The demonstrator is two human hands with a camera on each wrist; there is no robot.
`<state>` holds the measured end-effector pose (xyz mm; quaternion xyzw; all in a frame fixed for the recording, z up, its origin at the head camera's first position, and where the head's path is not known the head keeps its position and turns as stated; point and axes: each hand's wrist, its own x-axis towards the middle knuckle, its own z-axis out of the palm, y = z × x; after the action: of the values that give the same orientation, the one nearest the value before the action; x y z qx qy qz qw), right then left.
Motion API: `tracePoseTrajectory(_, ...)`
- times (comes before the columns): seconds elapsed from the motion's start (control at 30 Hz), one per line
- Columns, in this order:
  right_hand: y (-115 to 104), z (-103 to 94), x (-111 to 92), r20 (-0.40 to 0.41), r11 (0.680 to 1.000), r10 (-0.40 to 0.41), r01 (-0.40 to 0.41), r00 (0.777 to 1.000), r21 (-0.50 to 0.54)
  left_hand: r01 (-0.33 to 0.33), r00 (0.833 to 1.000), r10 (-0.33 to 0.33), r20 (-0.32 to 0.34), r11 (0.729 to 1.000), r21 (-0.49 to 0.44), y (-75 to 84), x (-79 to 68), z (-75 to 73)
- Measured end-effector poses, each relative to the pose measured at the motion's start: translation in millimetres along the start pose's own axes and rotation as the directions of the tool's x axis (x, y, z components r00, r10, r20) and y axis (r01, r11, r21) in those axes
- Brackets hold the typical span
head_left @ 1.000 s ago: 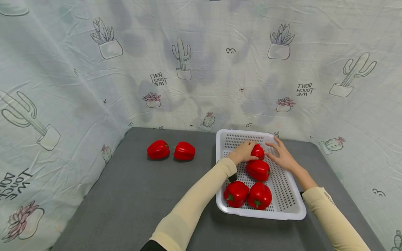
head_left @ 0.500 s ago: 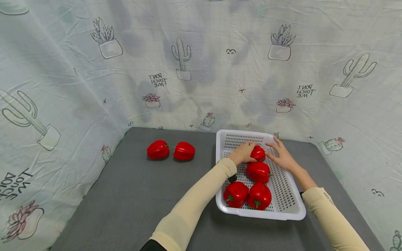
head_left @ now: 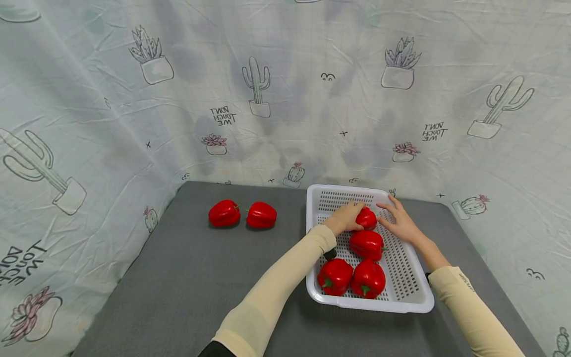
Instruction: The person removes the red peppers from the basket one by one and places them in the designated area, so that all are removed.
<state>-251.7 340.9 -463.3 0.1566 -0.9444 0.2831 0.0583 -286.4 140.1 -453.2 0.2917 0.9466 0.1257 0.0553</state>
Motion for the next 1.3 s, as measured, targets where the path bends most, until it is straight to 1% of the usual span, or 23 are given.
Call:
tracePoseTrajectory(0.13, 0.4, 0.3, 0.2, -0.004, 1.000, 0.001, -0.001, 1.000, 0.003, -0.008, 1.000, 0.008, -0.019, 1.000, 0.011, 0.8, 0.4, -2.0)
tracePoseTrajectory(0.33, 1.0, -0.2, 1.0, -0.012, 1.000, -0.006, 0.006, 1.000, -0.008, -0.016, 0.998, 0.018, -0.059, 0.999, 0.033, 1.6, 0.0, -10.2)
tracePoseTrajectory(0.5, 1.3, -1.4, 1.3, -0.015, 1.000, -0.017, 0.017, 1.000, -0.014, -0.030, 0.997, 0.031, -0.071, 0.999, 0.014, 0.9, -1.8, -17.3)
tracePoseTrajectory(0.8, 1.9, -1.8, 1.9, 0.003, 1.000, 0.015, -0.015, 1.000, -0.007, -0.052, 0.995, 0.050, -0.087, 0.998, -0.023, -1.1, -8.6, -31.3)
tracePoseTrajectory(1.07, -0.2, -0.9, 1.4, -0.003, 1.000, 0.001, -0.001, 1.000, -0.018, -0.078, 0.991, 0.075, -0.114, 0.997, -0.017, -3.9, -13.4, -40.4)
tracePoseTrajectory(1.3, -3.3, -0.5, -0.7, 0.000, 1.000, 0.006, -0.006, 1.000, -0.006, -0.098, 0.987, 0.093, -0.128, 0.995, -0.034, -8.7, -23.9, -49.2)
